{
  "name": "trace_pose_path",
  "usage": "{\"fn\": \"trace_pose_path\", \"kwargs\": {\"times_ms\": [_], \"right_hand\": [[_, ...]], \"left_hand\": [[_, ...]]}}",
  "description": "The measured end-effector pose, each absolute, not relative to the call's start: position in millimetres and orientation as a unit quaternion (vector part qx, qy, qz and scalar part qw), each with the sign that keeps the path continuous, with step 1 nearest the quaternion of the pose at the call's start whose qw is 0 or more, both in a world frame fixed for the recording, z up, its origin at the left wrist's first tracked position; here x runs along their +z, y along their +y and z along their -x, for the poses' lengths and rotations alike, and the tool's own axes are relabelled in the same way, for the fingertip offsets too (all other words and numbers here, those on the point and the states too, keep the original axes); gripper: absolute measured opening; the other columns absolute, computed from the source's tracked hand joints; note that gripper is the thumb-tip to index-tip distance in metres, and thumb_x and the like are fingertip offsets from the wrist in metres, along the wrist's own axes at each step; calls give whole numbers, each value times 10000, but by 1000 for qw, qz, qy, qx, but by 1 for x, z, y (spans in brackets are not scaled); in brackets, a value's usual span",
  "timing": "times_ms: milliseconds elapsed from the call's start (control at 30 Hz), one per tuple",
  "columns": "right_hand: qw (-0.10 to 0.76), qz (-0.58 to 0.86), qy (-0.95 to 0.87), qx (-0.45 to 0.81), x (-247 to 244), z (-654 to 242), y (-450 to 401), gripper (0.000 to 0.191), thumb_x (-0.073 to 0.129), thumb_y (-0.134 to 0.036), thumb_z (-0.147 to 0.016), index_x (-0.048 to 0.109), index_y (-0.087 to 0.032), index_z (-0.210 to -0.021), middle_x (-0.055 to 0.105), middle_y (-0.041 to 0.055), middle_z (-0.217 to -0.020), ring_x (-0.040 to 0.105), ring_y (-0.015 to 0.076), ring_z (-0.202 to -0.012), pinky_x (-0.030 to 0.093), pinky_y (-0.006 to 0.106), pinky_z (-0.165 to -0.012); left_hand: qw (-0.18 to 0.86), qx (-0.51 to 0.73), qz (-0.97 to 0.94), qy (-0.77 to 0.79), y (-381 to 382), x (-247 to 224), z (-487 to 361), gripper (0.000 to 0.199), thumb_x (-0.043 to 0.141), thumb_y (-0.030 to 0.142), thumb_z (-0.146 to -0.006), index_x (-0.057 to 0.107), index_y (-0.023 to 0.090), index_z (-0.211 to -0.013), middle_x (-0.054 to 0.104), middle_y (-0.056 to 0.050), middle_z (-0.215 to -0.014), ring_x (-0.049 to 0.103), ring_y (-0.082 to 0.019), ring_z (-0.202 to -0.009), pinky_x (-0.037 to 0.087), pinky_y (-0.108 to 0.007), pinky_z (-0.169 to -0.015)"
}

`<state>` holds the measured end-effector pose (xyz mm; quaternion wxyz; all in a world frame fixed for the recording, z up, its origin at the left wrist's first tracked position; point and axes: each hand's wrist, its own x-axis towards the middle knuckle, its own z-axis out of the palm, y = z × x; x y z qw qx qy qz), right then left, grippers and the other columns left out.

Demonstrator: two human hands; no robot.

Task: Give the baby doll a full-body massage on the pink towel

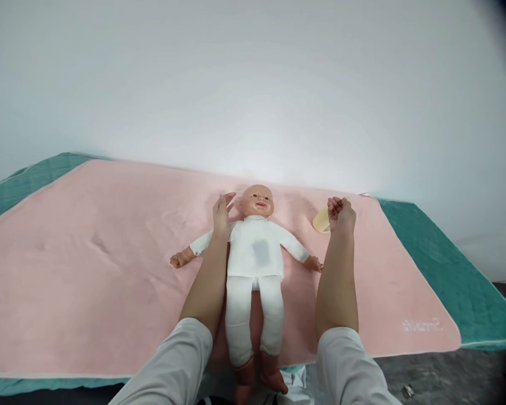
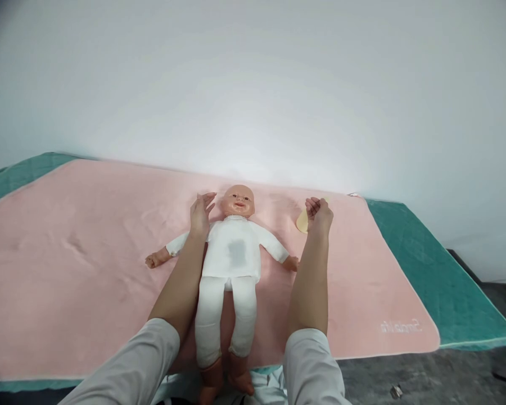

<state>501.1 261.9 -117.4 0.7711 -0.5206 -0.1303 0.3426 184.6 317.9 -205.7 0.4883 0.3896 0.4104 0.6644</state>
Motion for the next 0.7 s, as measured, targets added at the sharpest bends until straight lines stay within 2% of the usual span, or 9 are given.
{"fn": "trace_pose_path", "kwargs": {"times_ms": [200,700], "right_hand": [[768,532,-112,340,-116,-502,262,269,456,-220,-950,606,-127,-747,669,35,-651,588,54,-491,492,101,-435],[757,536,-129,351,-117,-499,262,266,502,-265,-942,603,-140,-731,653,23,-604,574,57,-468,472,101,-422]], "left_hand": [[487,663,-394,411,318,-207,-184,507,393,642,-922,686,234,-988,665,-103,-1228,576,-222,-1234,443,-420,-1050],[486,668,-386,409,319,-209,-184,516,413,659,-903,688,229,-975,668,-111,-1224,580,-229,-1229,451,-426,-1034]]}}
